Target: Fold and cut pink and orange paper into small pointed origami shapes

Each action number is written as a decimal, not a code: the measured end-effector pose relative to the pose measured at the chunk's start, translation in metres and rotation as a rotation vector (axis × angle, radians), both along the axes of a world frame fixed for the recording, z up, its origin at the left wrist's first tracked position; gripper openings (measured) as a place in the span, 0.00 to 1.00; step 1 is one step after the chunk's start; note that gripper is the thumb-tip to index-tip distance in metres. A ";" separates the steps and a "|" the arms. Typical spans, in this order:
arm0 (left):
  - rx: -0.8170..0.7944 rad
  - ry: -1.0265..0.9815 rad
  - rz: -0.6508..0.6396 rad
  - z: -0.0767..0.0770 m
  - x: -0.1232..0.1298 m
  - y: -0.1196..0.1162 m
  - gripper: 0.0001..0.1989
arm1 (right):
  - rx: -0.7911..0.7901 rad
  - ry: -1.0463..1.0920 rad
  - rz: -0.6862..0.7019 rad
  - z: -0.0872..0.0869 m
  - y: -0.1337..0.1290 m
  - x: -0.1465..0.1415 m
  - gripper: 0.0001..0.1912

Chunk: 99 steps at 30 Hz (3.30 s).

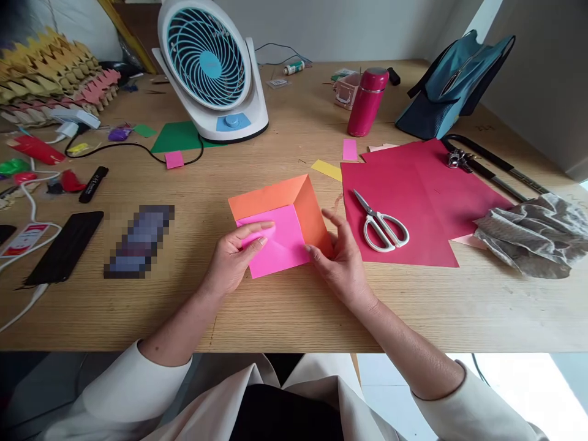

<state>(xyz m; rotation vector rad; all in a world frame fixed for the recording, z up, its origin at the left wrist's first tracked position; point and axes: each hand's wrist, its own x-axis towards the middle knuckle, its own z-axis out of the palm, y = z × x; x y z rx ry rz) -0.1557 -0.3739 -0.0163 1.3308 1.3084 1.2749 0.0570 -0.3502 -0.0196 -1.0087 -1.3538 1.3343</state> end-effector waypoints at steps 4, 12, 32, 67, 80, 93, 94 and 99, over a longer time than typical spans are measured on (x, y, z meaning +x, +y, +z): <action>-0.031 -0.014 -0.026 -0.001 -0.002 0.001 0.14 | 0.108 -0.062 0.018 0.002 0.004 0.006 0.31; -0.077 -0.008 -0.076 0.001 0.000 -0.001 0.14 | 0.008 -0.236 0.014 -0.003 0.010 0.009 0.19; -0.071 0.028 -0.120 0.004 0.002 -0.002 0.13 | 0.046 -0.337 0.086 0.000 0.008 0.006 0.18; -0.070 -0.041 -0.013 0.001 0.000 -0.004 0.13 | 0.101 -0.200 0.015 -0.009 0.003 0.004 0.18; -0.094 0.061 -0.039 0.008 -0.004 -0.008 0.15 | 0.154 -0.263 0.144 0.001 0.001 0.000 0.12; -0.098 0.037 -0.038 0.012 -0.004 -0.008 0.16 | 0.195 -0.313 0.123 0.002 -0.001 0.000 0.16; -0.098 0.039 -0.036 0.012 -0.005 -0.008 0.16 | 0.196 -0.316 0.127 0.002 -0.002 -0.001 0.16; -0.087 0.100 0.026 0.011 -0.008 -0.009 0.17 | 0.217 -0.362 0.101 0.008 0.003 0.011 0.20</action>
